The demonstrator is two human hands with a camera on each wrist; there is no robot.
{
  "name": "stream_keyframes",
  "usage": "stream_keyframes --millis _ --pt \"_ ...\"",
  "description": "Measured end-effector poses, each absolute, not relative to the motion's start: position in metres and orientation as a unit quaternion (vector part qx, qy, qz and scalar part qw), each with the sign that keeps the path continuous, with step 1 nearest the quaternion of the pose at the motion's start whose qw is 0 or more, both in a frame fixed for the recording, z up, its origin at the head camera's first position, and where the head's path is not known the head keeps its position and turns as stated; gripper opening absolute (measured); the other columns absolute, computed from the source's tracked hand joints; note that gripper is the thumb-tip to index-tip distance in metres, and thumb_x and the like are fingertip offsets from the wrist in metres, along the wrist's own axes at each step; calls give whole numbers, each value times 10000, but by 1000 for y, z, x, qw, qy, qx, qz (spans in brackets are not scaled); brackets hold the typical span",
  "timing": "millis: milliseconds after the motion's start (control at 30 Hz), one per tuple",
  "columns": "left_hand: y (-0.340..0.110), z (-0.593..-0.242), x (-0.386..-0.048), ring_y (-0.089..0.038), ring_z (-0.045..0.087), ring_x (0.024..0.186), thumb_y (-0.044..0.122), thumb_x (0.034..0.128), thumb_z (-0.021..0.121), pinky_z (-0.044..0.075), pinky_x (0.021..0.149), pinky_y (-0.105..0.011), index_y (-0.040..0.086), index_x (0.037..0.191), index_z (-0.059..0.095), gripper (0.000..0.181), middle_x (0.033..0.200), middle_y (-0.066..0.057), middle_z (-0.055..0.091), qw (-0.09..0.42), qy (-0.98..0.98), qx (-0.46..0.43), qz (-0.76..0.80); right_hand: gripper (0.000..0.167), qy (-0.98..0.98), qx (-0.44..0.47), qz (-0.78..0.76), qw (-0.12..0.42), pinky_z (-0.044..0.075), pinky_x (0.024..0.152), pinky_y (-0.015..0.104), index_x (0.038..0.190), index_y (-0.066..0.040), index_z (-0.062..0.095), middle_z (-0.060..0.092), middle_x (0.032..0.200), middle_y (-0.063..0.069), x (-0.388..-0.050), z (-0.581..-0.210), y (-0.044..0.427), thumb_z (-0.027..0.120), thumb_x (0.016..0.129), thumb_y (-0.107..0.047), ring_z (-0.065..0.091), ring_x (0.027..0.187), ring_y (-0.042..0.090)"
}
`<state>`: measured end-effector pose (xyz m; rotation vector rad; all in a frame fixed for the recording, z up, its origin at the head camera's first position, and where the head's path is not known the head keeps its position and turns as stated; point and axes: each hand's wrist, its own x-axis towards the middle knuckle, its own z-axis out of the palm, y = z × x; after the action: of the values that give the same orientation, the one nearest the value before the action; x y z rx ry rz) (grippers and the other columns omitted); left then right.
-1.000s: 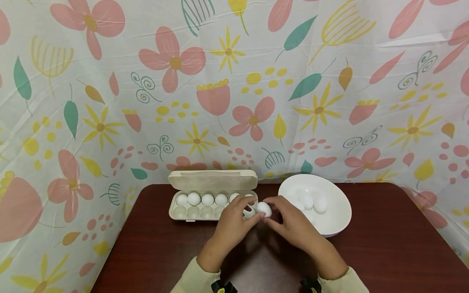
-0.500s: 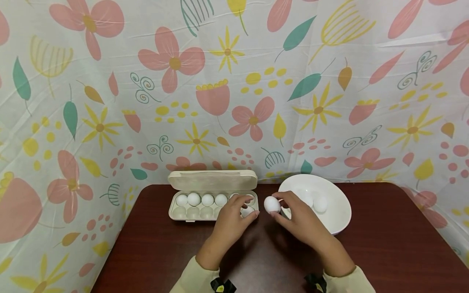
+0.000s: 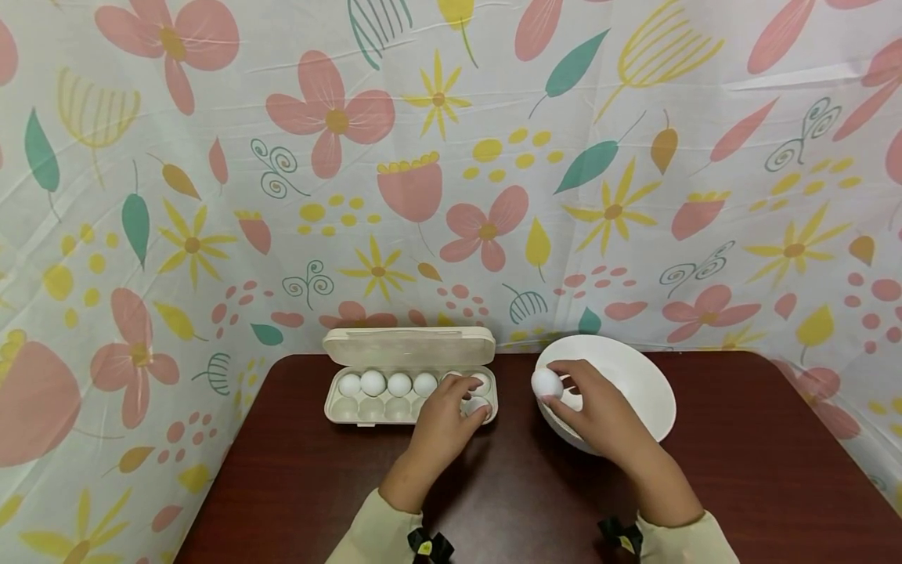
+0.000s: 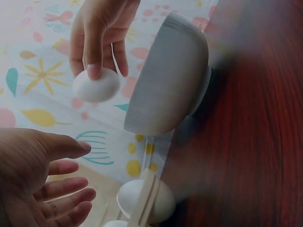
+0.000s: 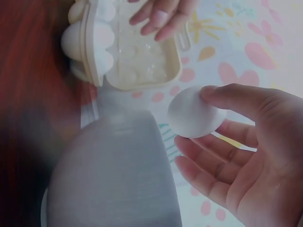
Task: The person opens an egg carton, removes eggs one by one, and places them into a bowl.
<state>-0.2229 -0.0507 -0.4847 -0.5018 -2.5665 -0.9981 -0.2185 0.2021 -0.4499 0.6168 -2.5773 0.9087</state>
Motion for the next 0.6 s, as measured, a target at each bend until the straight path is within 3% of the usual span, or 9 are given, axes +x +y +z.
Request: stream_keyframes --millis 600 --pt "-51 -502 -229 -193 663 948 237 862 797 545 779 -345 117 1208 717 374 1093 -68 669 143 -917 -163 -336 416 -940 146 302 66 548 894 499 1279 -50 597 665 1222 142 -221 -447 220 745 916 -189 692 1027 303"
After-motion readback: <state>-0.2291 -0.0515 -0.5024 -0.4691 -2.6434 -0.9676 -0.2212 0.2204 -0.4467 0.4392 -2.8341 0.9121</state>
